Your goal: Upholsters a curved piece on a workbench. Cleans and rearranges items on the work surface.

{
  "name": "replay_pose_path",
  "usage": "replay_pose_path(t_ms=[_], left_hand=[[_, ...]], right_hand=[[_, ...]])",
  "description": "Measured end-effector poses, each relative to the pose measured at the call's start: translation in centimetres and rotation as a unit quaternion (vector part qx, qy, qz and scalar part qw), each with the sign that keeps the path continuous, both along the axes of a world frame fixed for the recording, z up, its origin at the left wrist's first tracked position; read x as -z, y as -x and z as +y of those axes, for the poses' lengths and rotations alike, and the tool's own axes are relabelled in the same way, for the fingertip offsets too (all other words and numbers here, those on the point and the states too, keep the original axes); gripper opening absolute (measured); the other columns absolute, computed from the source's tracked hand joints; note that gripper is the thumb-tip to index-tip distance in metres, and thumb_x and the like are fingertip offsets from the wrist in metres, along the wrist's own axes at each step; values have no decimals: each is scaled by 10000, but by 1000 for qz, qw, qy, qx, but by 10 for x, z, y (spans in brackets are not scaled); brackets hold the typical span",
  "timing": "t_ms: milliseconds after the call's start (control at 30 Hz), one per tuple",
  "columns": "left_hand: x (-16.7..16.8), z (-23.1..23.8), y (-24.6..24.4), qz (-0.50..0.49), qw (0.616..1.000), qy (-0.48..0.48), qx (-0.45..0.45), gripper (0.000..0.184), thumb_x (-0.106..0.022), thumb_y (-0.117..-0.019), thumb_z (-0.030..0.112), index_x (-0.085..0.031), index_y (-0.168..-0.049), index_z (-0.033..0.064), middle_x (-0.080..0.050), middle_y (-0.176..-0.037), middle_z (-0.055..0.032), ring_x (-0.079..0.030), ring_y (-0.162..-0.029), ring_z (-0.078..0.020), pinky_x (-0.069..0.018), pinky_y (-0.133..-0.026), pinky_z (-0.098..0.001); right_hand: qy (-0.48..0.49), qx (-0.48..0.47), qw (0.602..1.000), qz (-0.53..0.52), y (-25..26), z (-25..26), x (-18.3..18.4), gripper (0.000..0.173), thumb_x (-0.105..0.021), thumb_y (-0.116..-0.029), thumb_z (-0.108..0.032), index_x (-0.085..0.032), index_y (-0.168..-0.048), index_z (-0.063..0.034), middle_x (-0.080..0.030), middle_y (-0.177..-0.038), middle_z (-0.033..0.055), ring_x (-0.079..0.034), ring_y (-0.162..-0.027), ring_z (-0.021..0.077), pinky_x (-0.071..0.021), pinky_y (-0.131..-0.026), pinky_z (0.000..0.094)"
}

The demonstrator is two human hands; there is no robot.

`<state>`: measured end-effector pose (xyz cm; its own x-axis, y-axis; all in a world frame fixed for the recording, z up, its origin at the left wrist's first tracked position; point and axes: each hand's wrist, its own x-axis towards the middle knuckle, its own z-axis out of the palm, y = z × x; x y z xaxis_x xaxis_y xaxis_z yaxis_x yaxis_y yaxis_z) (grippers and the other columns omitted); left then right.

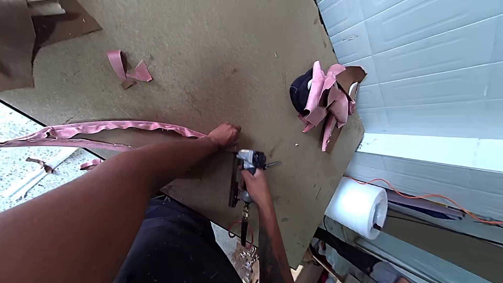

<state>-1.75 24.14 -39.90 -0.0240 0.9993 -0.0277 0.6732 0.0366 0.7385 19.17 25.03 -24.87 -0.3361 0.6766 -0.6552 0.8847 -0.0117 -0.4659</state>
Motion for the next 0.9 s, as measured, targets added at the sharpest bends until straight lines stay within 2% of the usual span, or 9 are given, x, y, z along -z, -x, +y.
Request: replay_pose_path(t_ms=[133,267,333,400,533,633,667,800,900], left_hand=[[-3,-7,-3,11,1000,3,-4,346,-555,-1029,345,-715,-839,105,-677,-1038,-60,-659,-1009,-247,-536,-938,-472],[-24,-21,-18,27,999,5,-31,414,-519,-1041,460,-716,-872,138,-682,-1007,-31,-665,-987,-226,-553,-888,-479],[-35,-39,-22,48,994,-39,-85,459,-507,-1041,514,-716,-870,143,-687,-978,-17,-655,-987,-204,-526,-906,-443],[-46,-71,-23,73,982,-85,-153,451,-501,-1045,526,-717,-892,162,-699,-1001,1,-645,-1023,-193,-508,-925,-444],[-57,-152,-15,135,958,-109,-228,385,-526,-1009,551,-728,-1067,228,-701,-1176,45,-583,-1256,-174,-395,-1142,-491],[-47,-195,-22,185,966,-33,-176,718,-645,-832,748,-608,-1400,310,-573,-1462,33,-419,-1466,-213,-213,-1261,-586],[-42,-196,-24,198,967,1,-159,794,-697,-796,720,-543,-1474,336,-512,-1531,23,-364,-1504,-233,-161,-1268,-614],[-30,-176,-20,224,965,12,-140,452,-675,-918,383,-622,-1366,355,-578,-1427,50,-451,-1424,-220,-215,-1247,-605],[-25,-183,-18,245,964,-57,-84,356,-590,-1000,311,-655,-1345,372,-590,-1428,9,-473,-1408,-264,-232,-1240,-625]], right_hand=[[-185,60,979,-61,-114,-1,17,274,-655,-959,-251,-654,-1061,3,-667,-744,107,-666,-627,247,-591,-610,494],[-312,96,937,-122,-227,20,39,500,-754,-883,-222,-605,-1272,56,-614,-1165,290,-628,-1040,427,-530,-885,627],[-326,119,931,-113,-257,27,57,630,-751,-884,-237,-540,-1411,35,-537,-1356,315,-536,-1252,460,-462,-1036,630],[-378,110,917,-63,-264,27,67,593,-735,-881,-217,-576,-1406,6,-535,-1399,290,-495,-1329,439,-420,-1105,598],[-361,79,924,99,-194,22,74,392,-645,-973,-206,-649,-1332,-48,-619,-1295,191,-625,-1168,289,-566,-936,456],[-337,60,930,130,-145,38,95,328,-638,-993,-260,-694,-1256,-72,-642,-1177,166,-633,-1073,286,-547,-909,476],[-349,59,929,112,-136,47,104,306,-650,-990,-297,-717,-1189,-75,-652,-1132,157,-633,-1058,295,-538,-917,493],[-387,47,921,-11,-125,74,131,480,-646,-962,-536,-771,-1007,-74,-665,-1085,178,-632,-1072,358,-523,-925,566],[-386,29,922,-7,-133,78,134,514,-680,-920,-579,-775,-932,-74,-668,-1060,171,-638,-1046,349,-531,-903,561]])
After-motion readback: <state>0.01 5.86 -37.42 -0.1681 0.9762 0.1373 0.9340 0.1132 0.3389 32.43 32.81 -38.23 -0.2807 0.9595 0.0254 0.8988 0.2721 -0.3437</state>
